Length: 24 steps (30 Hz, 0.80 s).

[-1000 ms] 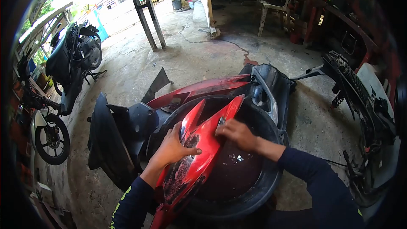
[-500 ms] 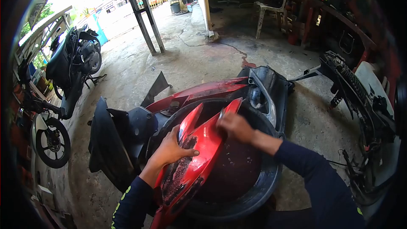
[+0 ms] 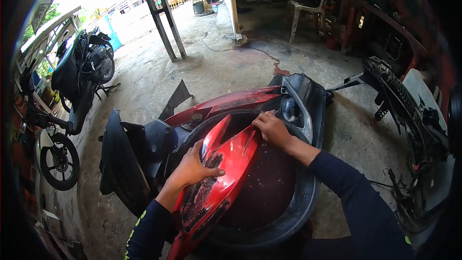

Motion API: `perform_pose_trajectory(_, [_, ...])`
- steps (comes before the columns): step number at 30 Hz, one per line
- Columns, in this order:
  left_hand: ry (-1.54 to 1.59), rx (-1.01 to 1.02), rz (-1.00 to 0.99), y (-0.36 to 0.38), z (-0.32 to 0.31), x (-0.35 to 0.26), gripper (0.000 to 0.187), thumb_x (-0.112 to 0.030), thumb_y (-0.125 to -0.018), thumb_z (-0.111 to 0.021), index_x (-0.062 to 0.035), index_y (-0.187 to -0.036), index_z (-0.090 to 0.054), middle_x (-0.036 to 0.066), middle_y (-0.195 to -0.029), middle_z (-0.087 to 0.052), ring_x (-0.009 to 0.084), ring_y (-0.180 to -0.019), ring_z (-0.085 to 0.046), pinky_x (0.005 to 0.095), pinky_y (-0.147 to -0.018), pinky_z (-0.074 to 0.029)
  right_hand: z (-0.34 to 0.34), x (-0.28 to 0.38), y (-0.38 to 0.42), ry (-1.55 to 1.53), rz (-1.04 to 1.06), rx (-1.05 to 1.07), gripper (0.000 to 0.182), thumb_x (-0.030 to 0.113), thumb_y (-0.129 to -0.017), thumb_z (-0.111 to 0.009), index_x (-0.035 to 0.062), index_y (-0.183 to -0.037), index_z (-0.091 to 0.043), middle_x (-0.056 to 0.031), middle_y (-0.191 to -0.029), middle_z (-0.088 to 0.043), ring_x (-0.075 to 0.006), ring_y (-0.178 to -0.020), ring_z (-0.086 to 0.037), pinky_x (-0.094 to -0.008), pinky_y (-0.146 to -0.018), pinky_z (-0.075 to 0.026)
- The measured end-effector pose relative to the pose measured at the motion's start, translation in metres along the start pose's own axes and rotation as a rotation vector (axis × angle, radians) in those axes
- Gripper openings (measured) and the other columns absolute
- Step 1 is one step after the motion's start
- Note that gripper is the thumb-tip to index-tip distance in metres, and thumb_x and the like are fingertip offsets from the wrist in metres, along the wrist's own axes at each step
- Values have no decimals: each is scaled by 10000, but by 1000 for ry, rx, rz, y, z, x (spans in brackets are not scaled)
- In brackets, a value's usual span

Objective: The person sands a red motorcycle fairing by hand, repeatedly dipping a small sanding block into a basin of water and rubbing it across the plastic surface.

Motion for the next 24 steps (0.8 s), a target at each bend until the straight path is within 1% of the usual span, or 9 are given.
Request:
perform_pose_trajectory(2, [8, 5, -9, -5, 0, 4, 1305, -505, -575, -965, 89, -1549, -331, 348, -1501, -457, 446, -1423, -458, 456, -1198, -361, -3, 19, 11, -44, -29, 21, 281, 86, -764, -653, 56, -1043, -650, -137, -1024, -628, -352, -991, -624, -430, -859, -560])
perform_pose_trajectory(4, [-8, -10, 3, -4, 0, 8, 1299, -505, -575, -965, 83, -1548, -336, 347, -1496, -461, 446, -1420, -460, 456, -1198, -361, 8, 70, 23, -191, 153, -39, 274, 78, -760, -650, 67, -1033, -648, -130, -1009, -619, -347, -990, -621, -439, -880, -559])
perform_pose_trajectory(6, [-51, -34, 8, 0, 2, 3, 1291, -507, -575, -964, 80, -1545, -345, 347, -1489, -469, 441, -1418, -465, 453, -1196, -364, 14, 59, 19, -186, 99, -48, 276, 73, -766, -641, 66, -1041, -651, -132, -1017, -624, -348, -1002, -623, -433, -889, -558])
perform_pose_trajectory(8, [-39, -24, 6, -3, 3, 0, 1293, -518, -567, -965, 77, -1540, -357, 346, -1485, -475, 435, -1419, -466, 454, -1195, -363, -3, 12, 7, -71, -137, 62, 287, 62, -758, -641, 66, -1044, -659, -130, -1038, -636, -346, -1044, -630, -422, -900, -558])
perform_pose_trajectory(10, [41, 12, -5, -9, 1, 3, 1304, -526, -559, -967, 81, -1538, -357, 344, -1480, -481, 436, -1413, -472, 458, -1192, -366, 4, 13, 3, -43, -79, -42, 269, 57, -776, -635, 65, -1043, -669, -128, -1041, -642, -336, -1046, -632, -417, -880, -558])
perform_pose_trajectory(13, [30, -6, -6, -11, 2, 6, 1321, -532, -551, -970, 91, -1537, -351, 348, -1486, -476, 437, -1415, -471, 456, -1188, -369, 16, 80, 22, -282, 164, -53, 240, 53, -807, -628, 61, -1044, -668, -124, -1011, -633, -323, -979, -623, -424, -865, -545])
perform_pose_trajectory(18, [36, 10, -7, -12, -1, 7, 1323, -532, -555, -970, 92, -1540, -347, 347, -1496, -471, 433, -1426, -462, 448, -1197, -362, 1, -6, 0, -18, -51, -9, 273, 45, -783, -641, 68, -1053, -670, -127, -1037, -634, -330, -1020, -611, -415, -876, -545])
perform_pose_trajectory(22, [77, 48, -7, -13, -1, 7, 1306, -537, -560, -967, 83, -1537, -361, 345, -1489, -481, 423, -1427, -463, 443, -1197, -361, 9, 64, 20, -231, 139, 2, 296, 57, -738, -683, 74, -1033, -661, -127, -1044, -627, -350, -1059, -628, -434, -918, -550])
perform_pose_trajectory(24, [50, 33, -23, -13, -3, 9, 1301, -537, -558, -968, 86, -1531, -370, 342, -1485, -487, 424, -1423, -468, 442, -1196, -360, 5, 31, 15, -161, 67, -11, 258, 67, -761, -673, 71, -1019, -671, -125, -1003, -631, -341, -1022, -626, -442, -882, -553])
Point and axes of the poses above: each hand's wrist, its own y-axis away from the middle knuckle, its own z-axis out of the back of the hand, x = y × z, the point moved 8 cm from there along -y, towards the middle knuckle
